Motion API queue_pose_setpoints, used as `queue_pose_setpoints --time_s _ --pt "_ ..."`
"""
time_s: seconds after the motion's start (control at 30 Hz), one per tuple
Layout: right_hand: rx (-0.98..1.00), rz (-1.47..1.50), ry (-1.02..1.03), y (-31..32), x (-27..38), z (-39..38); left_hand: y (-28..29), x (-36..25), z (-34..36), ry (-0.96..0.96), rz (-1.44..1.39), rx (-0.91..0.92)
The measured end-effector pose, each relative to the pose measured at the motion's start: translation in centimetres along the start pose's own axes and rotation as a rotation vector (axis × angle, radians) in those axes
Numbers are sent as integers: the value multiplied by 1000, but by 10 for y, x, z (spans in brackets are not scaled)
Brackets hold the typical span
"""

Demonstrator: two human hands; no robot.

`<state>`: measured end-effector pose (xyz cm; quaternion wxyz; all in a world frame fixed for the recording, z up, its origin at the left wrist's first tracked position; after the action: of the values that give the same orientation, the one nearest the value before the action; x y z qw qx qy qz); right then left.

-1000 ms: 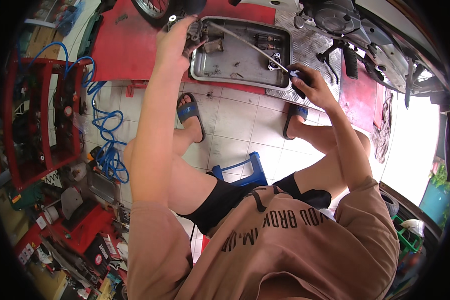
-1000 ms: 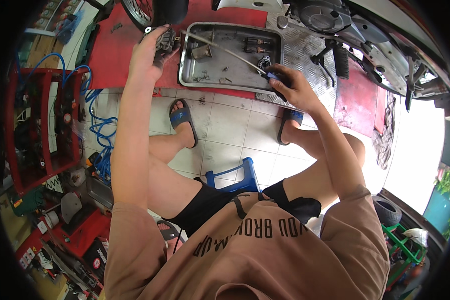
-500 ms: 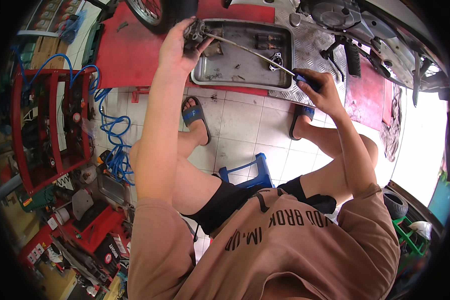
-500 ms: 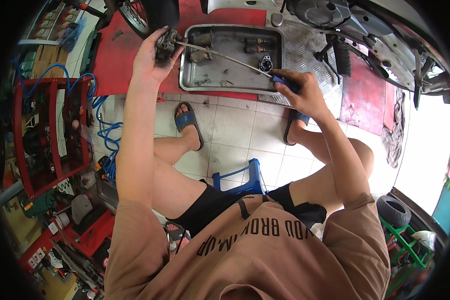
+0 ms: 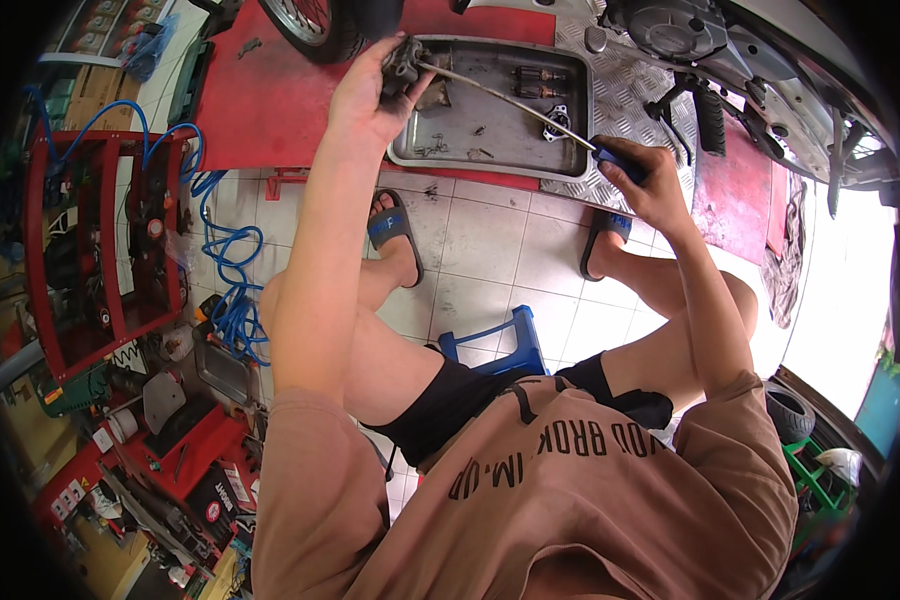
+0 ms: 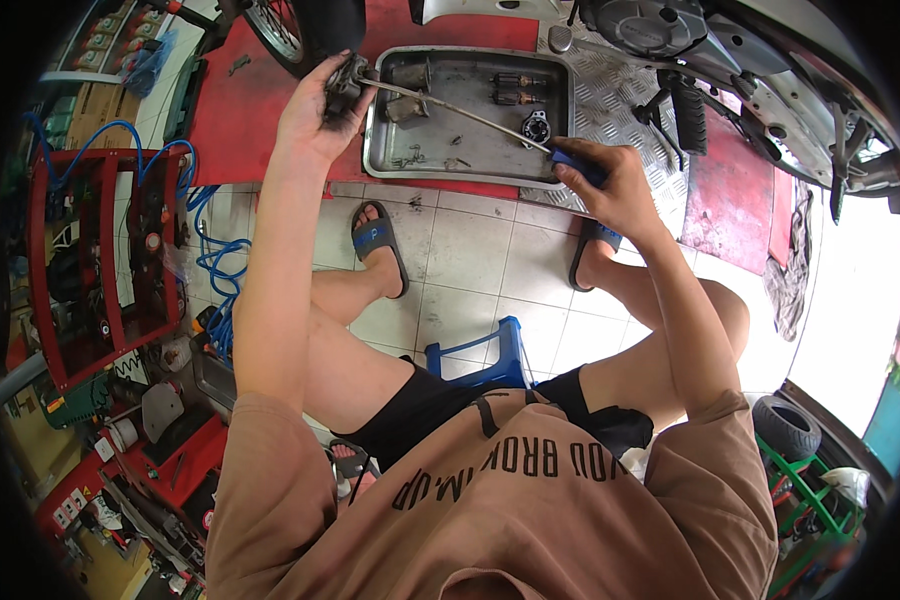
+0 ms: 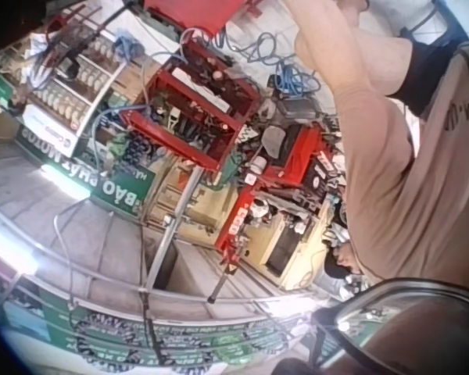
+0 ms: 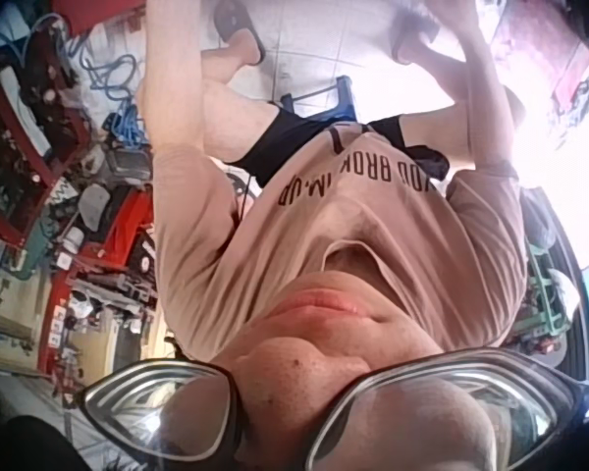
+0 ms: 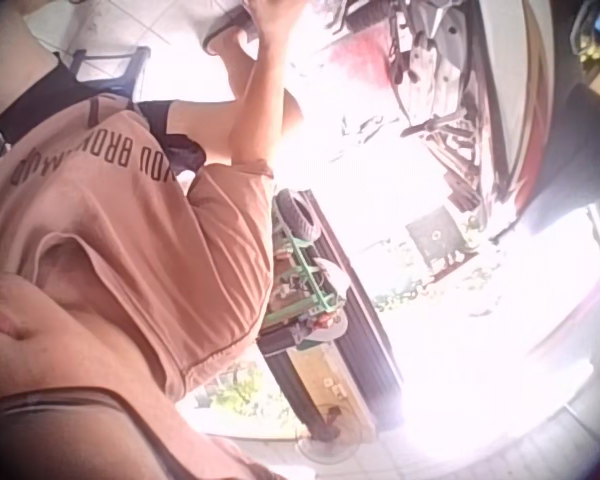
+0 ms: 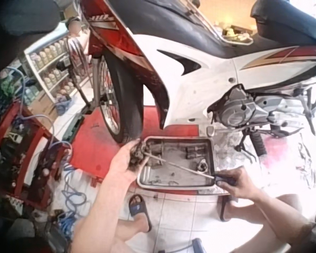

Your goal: The person uses a screwdriver to pry and manipulate internal components of a small metallic mechanical assembly, placing small parts into a metal tray.

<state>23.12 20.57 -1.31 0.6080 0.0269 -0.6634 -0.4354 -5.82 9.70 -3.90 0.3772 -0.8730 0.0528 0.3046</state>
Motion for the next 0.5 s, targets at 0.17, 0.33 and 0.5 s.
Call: queue_pose_setpoints --time_s 0.17,0.33,0.5 --pt "33 -5 -30 -1 4 2 2 -4 0 -8 -11 26" --pt "27 -7 -26 -1 5 3 2 -5 2 -17 -54 48" --pt "40 14 -39 -4 1 1 3 -6 7 3 -28 132"
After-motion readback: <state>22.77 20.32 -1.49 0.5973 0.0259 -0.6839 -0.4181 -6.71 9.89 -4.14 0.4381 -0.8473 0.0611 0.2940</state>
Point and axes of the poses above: each hand's wrist, its own z-axis towards the middle knuckle, its own y-axis out of the back of the hand, x = y × z, the point moved 7 cm from there along z, towards the middle knuckle, and after that the axes turned 1 degree about y, right-handed, at the moved point
